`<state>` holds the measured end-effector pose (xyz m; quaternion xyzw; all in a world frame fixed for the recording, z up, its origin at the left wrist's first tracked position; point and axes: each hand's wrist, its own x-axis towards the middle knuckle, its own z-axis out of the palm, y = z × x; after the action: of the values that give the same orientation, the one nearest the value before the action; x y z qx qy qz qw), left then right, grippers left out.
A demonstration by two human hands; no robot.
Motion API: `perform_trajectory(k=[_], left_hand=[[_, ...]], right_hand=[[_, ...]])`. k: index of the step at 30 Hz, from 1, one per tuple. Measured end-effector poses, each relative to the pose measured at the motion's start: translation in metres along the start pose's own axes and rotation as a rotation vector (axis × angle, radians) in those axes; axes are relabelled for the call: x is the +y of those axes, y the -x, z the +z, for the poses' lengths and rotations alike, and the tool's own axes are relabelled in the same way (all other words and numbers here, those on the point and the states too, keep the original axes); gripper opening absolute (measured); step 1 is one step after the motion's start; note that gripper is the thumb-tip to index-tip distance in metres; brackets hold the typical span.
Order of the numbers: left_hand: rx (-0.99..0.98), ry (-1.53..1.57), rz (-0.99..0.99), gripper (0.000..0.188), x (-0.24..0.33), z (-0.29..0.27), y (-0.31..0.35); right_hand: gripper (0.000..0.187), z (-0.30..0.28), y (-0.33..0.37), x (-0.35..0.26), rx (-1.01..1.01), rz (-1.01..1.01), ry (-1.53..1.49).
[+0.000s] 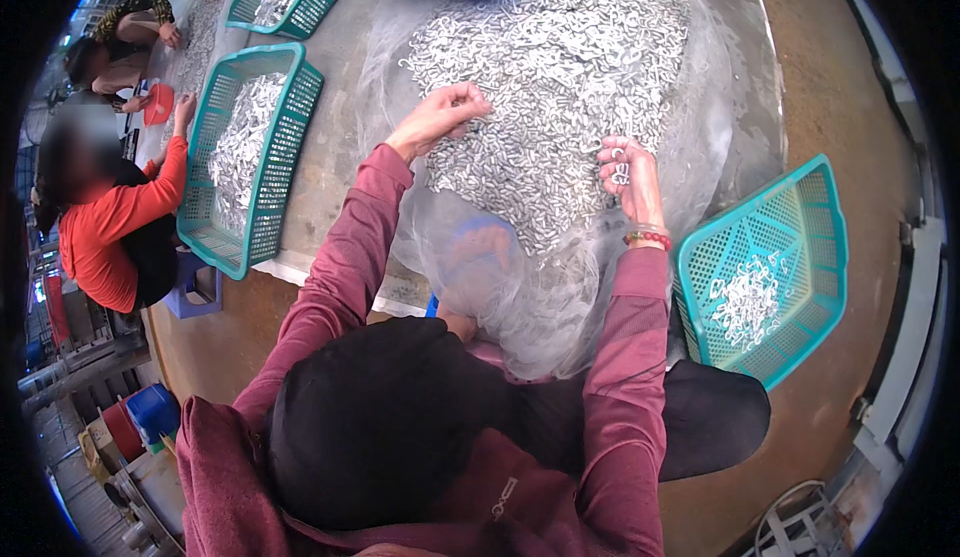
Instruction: The person sits on a low stool and sorts small silver metal parts from a large plastic bag into a green basket. Other workers are also sorting similar parts nearby.
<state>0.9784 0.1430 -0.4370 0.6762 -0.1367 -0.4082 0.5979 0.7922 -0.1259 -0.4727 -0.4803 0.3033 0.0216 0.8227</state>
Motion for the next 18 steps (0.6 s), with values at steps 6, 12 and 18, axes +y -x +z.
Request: perform_trajectory(k=[6, 12, 18], left_hand=[[-0.095, 0.853, 0.032, 0.013, 0.005, -0.006, -0.001], [0.392, -0.869, 0.128, 0.022, -0.04, 0.011, -0.046], [0.283, -0.788, 0.336, 0.026, -0.044, 0.021, -0.047]], right_hand=[[0.041, 0.03, -0.037, 0.037, 0.502, -0.417, 1.165], [0.018, 0.089, -0.035, 0.069, 0.124, -0.667, 1.106], [0.03, 0.102, -0.022, 0.051, -0.077, -0.412, 0.589]])
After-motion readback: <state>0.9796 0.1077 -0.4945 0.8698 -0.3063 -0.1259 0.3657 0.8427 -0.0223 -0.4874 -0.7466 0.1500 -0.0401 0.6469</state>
